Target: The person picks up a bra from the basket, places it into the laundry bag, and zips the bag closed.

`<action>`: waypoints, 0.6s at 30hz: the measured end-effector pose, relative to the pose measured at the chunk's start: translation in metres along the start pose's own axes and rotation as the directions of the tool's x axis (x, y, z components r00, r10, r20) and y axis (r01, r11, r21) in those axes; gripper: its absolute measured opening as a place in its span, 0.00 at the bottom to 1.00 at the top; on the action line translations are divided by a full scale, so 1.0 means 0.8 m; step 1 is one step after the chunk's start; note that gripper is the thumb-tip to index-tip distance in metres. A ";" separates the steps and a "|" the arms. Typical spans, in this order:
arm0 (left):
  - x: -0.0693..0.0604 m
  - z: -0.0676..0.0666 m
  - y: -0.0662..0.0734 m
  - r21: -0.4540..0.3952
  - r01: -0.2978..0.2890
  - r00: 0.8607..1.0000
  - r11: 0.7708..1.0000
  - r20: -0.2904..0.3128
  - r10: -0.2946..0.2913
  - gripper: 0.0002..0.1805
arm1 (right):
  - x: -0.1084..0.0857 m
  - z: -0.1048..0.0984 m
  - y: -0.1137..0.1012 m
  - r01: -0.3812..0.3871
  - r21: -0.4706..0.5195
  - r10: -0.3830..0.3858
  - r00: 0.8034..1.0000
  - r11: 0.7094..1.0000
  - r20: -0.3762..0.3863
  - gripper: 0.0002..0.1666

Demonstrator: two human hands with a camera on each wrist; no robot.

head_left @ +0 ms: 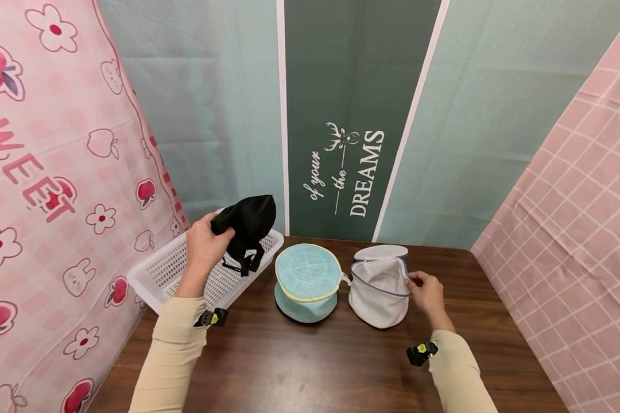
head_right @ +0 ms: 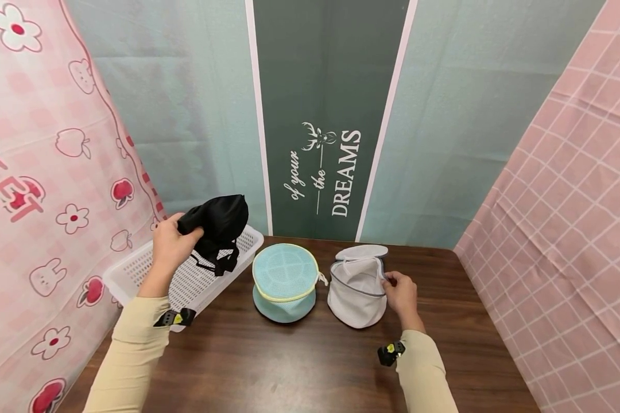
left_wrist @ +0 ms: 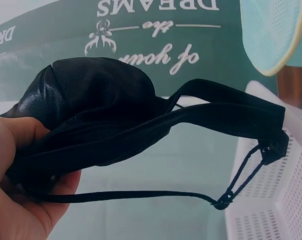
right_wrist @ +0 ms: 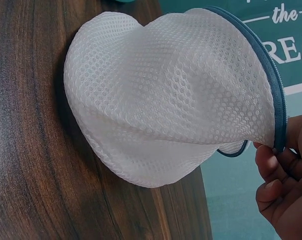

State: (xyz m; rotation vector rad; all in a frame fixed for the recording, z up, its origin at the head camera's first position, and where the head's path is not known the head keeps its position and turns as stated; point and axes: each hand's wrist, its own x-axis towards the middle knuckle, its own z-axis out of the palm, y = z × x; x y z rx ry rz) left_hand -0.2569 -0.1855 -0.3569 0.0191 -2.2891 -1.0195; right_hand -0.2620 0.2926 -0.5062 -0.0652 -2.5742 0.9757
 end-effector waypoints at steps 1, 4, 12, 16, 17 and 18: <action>0.000 0.001 0.002 -0.006 -0.006 1.000 1.000 -0.002 0.006 0.09 | 0.000 0.000 0.000 0.000 0.000 0.000 1.000 1.000 0.004 0.06; 0.000 0.002 0.010 -0.018 -0.027 1.000 0.999 -0.013 0.026 0.09 | 0.001 0.000 0.000 -0.001 -0.001 0.001 1.000 1.000 0.008 0.06; 0.005 0.008 0.034 -0.072 -0.081 0.996 0.994 -0.029 0.079 0.05 | 0.003 0.003 0.001 0.001 -0.006 -0.001 1.000 1.000 0.003 0.06; 0.006 0.016 0.042 -0.099 -0.125 0.992 0.987 -0.041 0.122 0.05 | 0.002 0.002 0.001 -0.003 -0.006 0.003 1.000 1.000 0.009 0.06; 0.006 0.018 0.043 -0.104 -0.132 0.991 0.986 -0.041 0.129 0.05 | 0.001 0.002 0.001 -0.007 -0.006 0.007 1.000 1.000 0.013 0.06; 0.006 0.019 0.044 -0.110 -0.134 0.991 0.985 -0.036 0.131 0.04 | 0.000 0.002 0.001 -0.008 -0.004 0.008 1.000 1.000 0.018 0.06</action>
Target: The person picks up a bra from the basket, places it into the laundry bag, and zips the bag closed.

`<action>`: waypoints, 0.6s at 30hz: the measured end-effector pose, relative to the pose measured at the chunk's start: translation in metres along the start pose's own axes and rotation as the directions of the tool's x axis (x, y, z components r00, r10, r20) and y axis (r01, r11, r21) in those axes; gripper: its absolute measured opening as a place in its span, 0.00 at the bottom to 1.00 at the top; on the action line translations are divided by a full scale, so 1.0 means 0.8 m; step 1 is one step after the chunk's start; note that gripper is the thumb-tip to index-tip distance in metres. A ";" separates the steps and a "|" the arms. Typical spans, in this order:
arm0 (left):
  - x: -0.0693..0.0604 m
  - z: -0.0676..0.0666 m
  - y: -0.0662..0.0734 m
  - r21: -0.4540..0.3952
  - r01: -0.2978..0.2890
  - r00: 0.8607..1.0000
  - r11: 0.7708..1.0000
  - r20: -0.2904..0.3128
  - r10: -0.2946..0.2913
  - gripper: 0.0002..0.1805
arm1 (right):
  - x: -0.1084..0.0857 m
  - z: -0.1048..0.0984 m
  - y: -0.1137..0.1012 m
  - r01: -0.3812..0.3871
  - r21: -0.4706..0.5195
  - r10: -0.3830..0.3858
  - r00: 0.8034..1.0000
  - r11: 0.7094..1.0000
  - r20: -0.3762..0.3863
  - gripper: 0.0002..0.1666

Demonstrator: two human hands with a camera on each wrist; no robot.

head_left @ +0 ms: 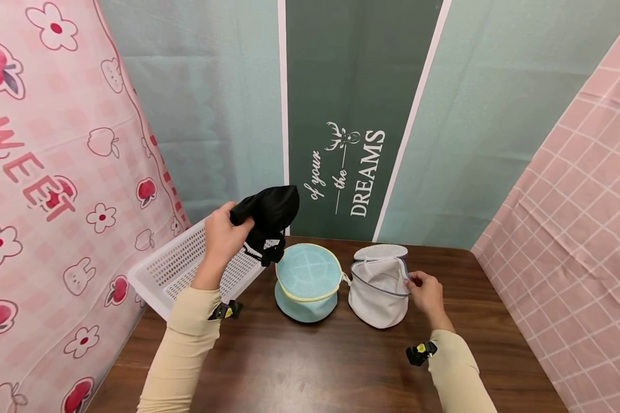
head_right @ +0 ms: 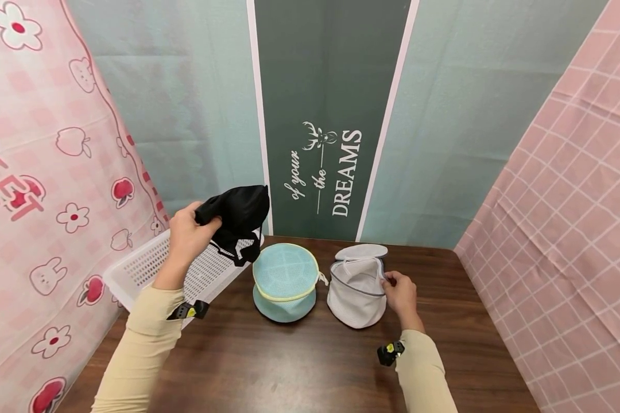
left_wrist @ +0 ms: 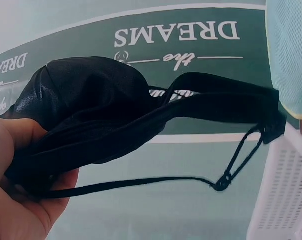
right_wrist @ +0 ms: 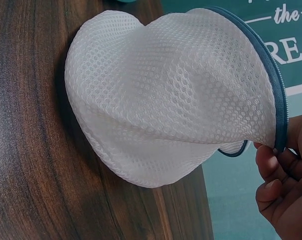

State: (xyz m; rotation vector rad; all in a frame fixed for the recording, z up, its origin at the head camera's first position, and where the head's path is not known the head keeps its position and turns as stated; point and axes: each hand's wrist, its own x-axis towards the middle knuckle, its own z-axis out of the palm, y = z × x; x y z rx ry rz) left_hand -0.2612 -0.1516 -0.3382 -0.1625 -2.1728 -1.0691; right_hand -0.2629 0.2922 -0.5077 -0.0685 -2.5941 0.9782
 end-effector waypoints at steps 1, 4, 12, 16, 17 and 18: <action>0.000 0.001 0.001 -0.008 0.001 1.000 1.000 0.007 -0.001 0.04 | 0.000 0.000 0.000 -0.001 0.002 0.001 1.000 1.000 0.003 0.06; 0.000 0.005 0.004 -0.040 -0.002 0.999 0.999 0.032 0.003 0.03 | -0.001 0.000 -0.001 -0.007 0.008 0.007 1.000 1.000 0.011 0.06; -0.003 0.024 0.016 -0.124 -0.022 0.998 0.992 0.052 0.029 0.03 | -0.001 -0.002 -0.004 -0.011 0.016 0.010 1.000 1.000 0.023 0.07; -0.004 0.034 0.022 -0.165 -0.027 0.997 0.986 0.063 0.038 0.04 | -0.001 0.000 -0.004 -0.006 0.009 0.006 1.000 1.000 0.015 0.07; -0.004 0.037 0.023 -0.168 -0.029 0.997 0.985 0.068 0.041 0.05 | -0.002 0.000 -0.004 -0.005 0.007 0.005 1.000 1.000 0.015 0.07; -0.004 0.040 0.025 -0.172 -0.033 0.996 0.984 0.070 0.046 0.05 | -0.002 0.001 -0.005 -0.003 0.005 0.003 1.000 1.000 0.014 0.07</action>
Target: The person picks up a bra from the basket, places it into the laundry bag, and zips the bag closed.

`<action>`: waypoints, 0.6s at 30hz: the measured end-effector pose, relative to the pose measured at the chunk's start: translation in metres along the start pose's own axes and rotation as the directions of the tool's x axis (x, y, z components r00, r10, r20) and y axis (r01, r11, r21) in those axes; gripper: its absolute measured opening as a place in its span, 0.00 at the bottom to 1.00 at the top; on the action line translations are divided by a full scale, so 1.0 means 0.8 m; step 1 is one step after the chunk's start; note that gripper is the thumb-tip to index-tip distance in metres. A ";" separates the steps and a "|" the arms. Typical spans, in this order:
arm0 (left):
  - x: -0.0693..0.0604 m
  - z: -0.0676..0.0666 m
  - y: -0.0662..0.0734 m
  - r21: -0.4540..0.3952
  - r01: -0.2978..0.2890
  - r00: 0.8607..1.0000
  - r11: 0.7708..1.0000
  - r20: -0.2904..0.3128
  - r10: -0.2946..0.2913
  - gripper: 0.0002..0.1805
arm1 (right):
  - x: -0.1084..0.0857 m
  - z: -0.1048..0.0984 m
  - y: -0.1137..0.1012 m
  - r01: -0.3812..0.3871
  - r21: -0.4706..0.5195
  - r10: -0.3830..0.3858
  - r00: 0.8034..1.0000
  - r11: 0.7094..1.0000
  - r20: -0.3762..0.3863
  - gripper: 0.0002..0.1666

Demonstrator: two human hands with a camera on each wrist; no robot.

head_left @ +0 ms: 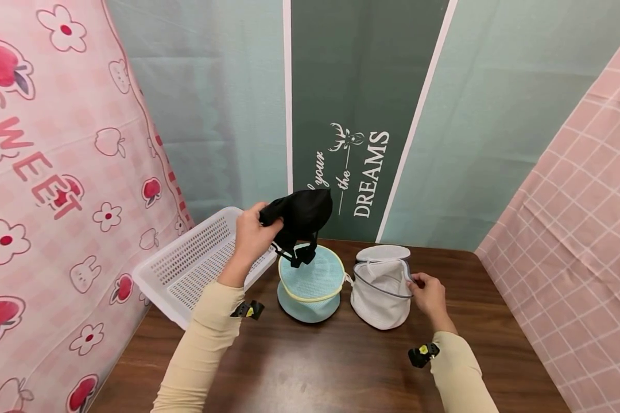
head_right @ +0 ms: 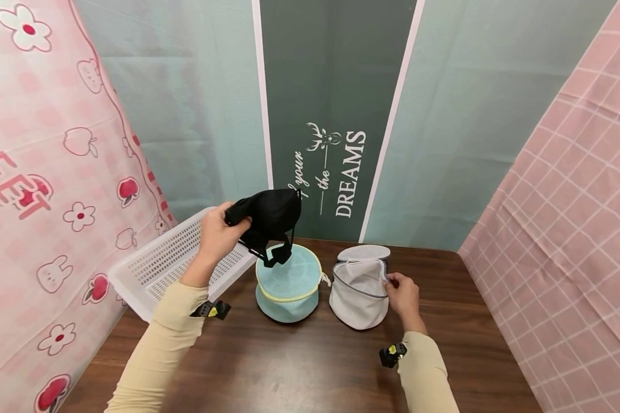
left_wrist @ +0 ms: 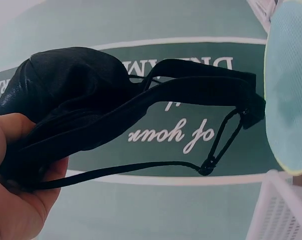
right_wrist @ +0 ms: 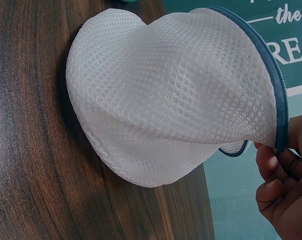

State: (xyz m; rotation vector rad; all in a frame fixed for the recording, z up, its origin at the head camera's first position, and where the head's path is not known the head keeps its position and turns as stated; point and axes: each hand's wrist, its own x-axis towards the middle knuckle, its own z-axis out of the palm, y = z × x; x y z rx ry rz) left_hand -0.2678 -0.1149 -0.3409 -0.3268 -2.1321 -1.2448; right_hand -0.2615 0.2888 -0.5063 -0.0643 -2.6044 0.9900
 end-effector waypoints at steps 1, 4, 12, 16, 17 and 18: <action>0.000 0.003 0.000 -0.004 -0.004 1.000 1.000 0.003 0.004 0.06 | 0.000 0.000 0.000 0.002 -0.002 -0.002 1.000 1.000 0.000 0.08; -0.001 0.012 0.002 -0.011 -0.007 1.000 1.000 0.020 0.007 0.06 | 0.000 0.000 0.001 0.002 -0.002 -0.002 1.000 1.000 0.005 0.08; -0.005 0.034 0.005 -0.058 0.027 0.999 0.998 0.048 -0.024 0.06 | 0.000 0.001 0.004 -0.006 0.010 0.006 1.000 1.000 0.023 0.08; -0.007 0.045 0.006 -0.075 0.040 0.997 0.996 0.063 -0.035 0.08 | 0.000 0.001 0.005 -0.006 0.010 0.006 1.000 1.000 0.029 0.08; -0.007 0.047 0.006 -0.075 0.039 0.997 0.996 0.069 -0.034 0.08 | 0.000 0.001 0.005 -0.007 0.011 0.006 0.999 1.000 0.031 0.08; -0.007 0.049 0.007 -0.081 0.039 0.996 0.996 0.078 -0.033 0.09 | 0.000 0.002 0.005 -0.008 0.012 0.008 0.999 1.000 0.034 0.08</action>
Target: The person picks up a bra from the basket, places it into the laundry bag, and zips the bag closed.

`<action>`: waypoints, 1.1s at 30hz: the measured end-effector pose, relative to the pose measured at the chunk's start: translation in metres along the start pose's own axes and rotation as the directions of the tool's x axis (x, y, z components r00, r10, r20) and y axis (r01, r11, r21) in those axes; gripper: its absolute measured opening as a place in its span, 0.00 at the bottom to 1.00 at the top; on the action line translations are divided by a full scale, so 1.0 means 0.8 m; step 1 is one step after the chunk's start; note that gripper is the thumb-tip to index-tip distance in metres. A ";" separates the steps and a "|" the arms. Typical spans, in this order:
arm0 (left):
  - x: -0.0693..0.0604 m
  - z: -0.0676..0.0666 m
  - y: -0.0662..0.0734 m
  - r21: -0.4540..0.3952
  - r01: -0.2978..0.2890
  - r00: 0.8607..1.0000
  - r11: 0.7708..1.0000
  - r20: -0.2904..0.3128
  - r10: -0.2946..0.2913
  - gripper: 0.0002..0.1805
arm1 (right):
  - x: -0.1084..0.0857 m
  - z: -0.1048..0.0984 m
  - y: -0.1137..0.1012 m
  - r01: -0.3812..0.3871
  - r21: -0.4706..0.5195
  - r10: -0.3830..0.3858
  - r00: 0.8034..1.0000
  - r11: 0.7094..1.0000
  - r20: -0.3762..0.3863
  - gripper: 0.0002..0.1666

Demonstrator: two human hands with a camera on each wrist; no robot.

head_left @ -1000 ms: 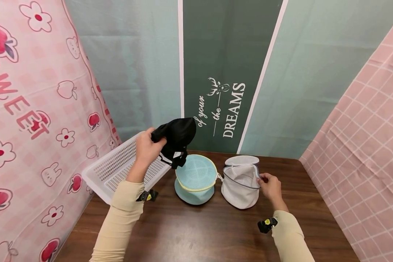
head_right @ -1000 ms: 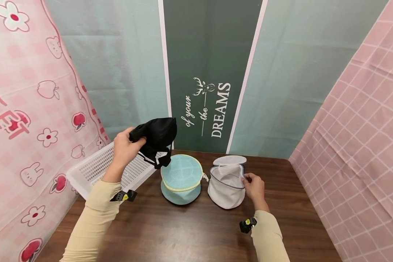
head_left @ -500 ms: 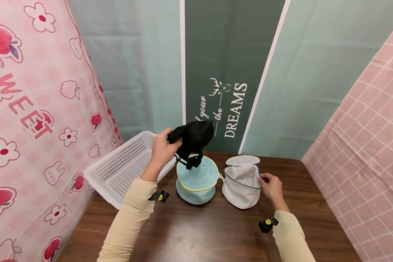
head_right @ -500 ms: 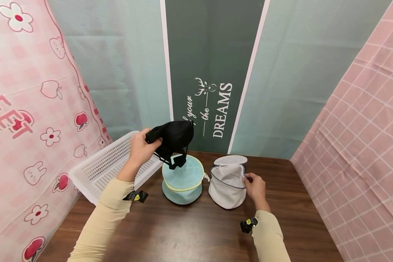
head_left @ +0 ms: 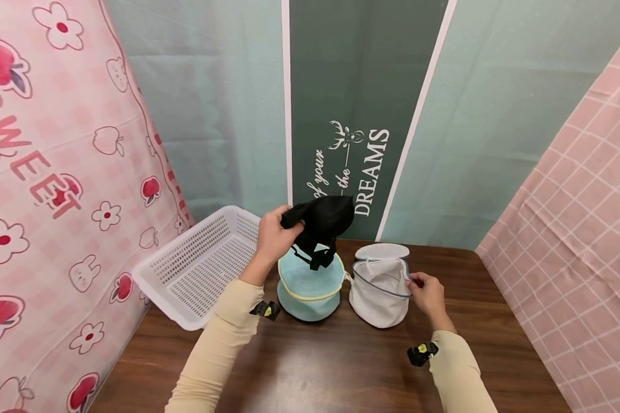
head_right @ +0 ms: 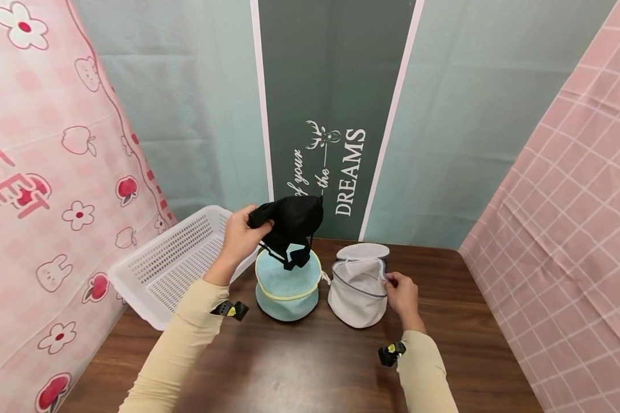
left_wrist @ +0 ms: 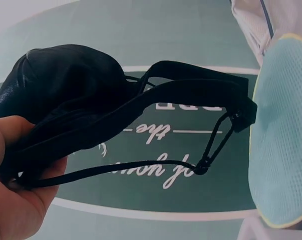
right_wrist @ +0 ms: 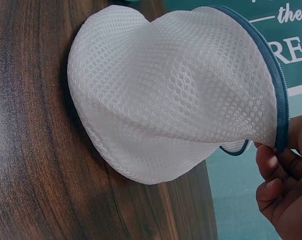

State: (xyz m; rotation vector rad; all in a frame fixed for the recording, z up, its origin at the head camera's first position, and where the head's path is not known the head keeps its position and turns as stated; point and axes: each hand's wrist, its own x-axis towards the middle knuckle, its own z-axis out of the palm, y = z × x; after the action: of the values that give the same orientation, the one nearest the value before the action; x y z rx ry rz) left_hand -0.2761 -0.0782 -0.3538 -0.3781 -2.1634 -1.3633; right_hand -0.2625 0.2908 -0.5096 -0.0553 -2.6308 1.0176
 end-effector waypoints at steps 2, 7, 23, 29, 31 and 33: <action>0.000 0.005 0.001 -0.009 -0.002 1.000 1.000 0.021 0.002 0.09 | 0.000 0.000 0.001 -0.002 0.003 0.002 1.000 1.000 0.004 0.08; 0.002 0.017 0.003 -0.047 -0.002 0.998 0.999 0.061 0.005 0.08 | 0.001 0.001 0.002 -0.008 0.000 0.008 1.000 1.000 0.010 0.08; -0.005 0.069 0.000 -0.132 -0.043 0.995 0.990 0.085 0.054 0.09 | -0.001 0.000 0.002 0.018 0.005 -0.018 1.000 1.000 0.013 0.07; -0.013 0.094 -0.001 -0.154 0.008 0.994 0.988 0.105 0.008 0.09 | 0.000 0.002 0.004 0.025 0.004 -0.025 1.000 1.000 0.015 0.07; -0.016 0.101 -0.002 -0.149 0.027 0.993 0.988 0.115 -0.010 0.09 | 0.000 0.002 0.005 0.027 0.002 -0.027 1.000 1.000 0.013 0.07; -0.018 0.108 -0.003 -0.144 0.042 0.991 0.989 0.129 -0.023 0.09 | 0.000 0.002 0.003 0.028 0.003 -0.028 1.000 1.000 0.009 0.06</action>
State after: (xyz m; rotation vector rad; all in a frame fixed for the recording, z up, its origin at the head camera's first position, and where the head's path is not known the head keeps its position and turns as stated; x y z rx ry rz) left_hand -0.2914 -0.0016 -0.3931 -0.5002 -2.1852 -1.5608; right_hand -0.2631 0.2916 -0.5128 -0.0136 -2.6307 1.0141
